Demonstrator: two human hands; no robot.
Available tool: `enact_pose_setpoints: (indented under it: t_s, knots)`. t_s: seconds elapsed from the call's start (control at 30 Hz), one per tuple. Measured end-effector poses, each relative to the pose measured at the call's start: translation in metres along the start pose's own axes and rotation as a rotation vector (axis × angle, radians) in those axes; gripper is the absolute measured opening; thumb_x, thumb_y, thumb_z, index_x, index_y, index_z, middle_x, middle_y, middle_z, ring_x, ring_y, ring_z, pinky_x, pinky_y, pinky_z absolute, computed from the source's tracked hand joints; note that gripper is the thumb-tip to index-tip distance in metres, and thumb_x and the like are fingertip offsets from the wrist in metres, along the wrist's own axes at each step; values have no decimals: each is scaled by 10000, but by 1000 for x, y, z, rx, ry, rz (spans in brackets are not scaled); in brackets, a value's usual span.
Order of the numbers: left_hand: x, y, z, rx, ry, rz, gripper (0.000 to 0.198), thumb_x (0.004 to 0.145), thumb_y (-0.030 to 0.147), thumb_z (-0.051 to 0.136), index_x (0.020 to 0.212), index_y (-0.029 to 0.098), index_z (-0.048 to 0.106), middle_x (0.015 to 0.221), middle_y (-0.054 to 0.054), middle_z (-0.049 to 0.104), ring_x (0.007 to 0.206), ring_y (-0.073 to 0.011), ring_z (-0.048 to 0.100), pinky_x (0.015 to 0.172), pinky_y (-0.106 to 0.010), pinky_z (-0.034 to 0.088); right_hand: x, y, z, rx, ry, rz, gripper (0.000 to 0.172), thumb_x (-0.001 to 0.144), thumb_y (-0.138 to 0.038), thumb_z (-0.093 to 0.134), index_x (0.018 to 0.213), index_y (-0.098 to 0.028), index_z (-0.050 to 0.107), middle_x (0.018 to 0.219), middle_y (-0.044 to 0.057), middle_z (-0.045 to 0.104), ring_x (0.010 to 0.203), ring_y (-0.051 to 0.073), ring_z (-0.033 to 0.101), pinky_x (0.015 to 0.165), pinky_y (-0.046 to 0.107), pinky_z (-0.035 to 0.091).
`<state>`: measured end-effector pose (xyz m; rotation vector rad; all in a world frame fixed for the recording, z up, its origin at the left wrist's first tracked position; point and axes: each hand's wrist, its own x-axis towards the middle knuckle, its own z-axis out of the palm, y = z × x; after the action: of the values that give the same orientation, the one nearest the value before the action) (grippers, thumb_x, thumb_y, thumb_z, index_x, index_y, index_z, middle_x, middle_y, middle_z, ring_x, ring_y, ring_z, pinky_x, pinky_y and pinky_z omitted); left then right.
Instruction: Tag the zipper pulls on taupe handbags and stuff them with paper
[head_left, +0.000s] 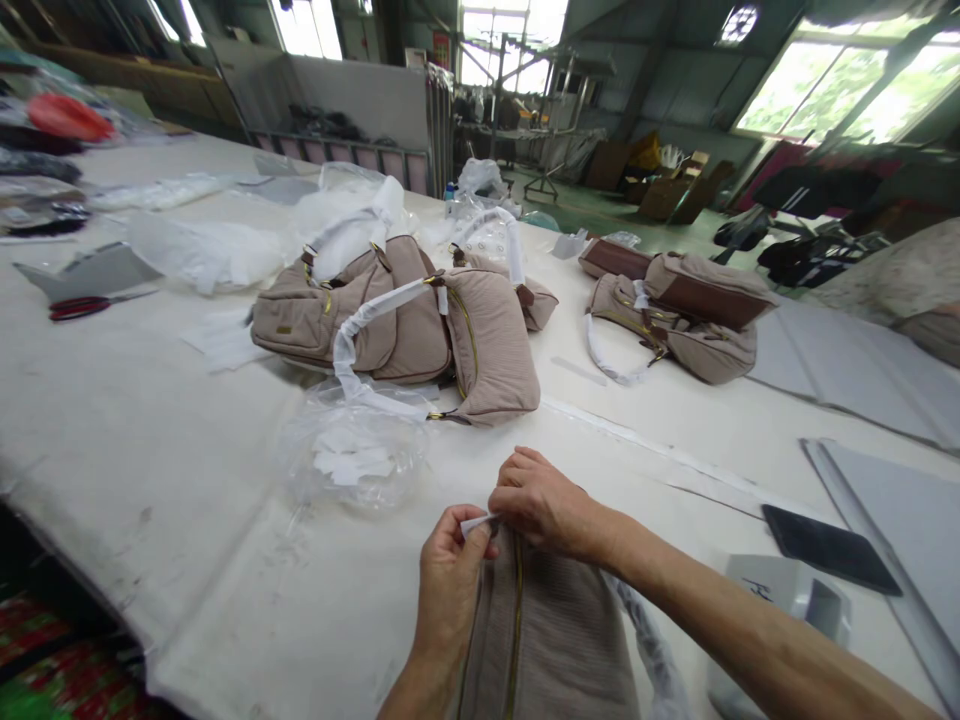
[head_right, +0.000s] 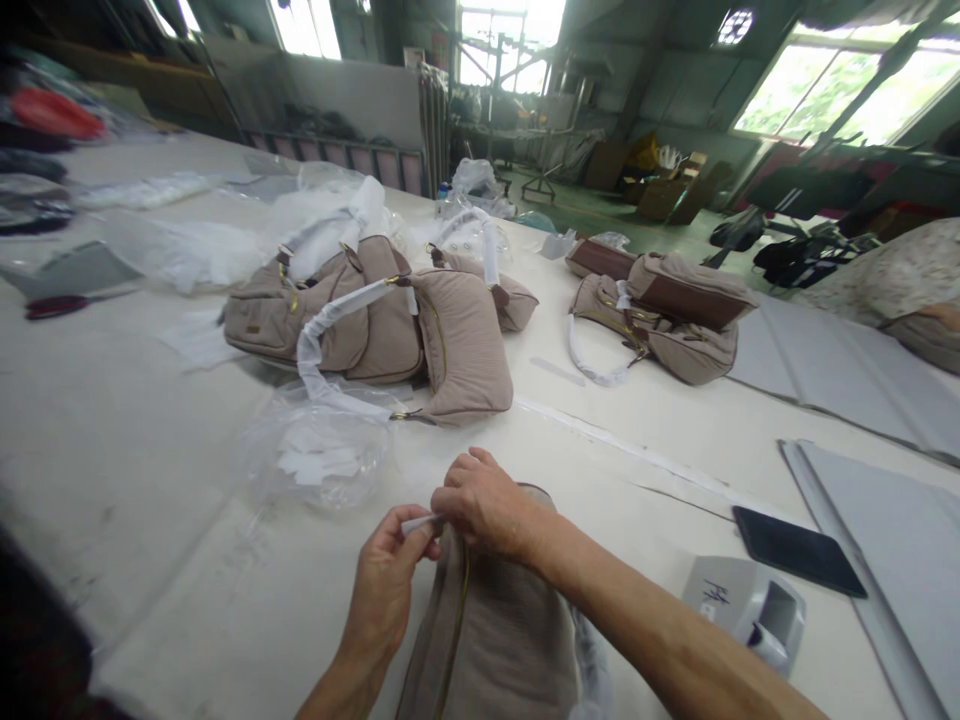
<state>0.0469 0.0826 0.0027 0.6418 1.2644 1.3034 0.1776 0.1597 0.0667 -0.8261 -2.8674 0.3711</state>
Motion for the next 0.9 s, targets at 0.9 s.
enact_pose_setpoints:
  t_s: [0.9]
  knots:
    - [-11,1,0,-299,-204,-220,100,676,199,615,761,164,575,724,8,578,628,-110,524,634,-239,427,-47,3,29,-220,230,-244,188,917,-163,377,842,-180,548,881,0,610,1007,148,493,1083,463,181]
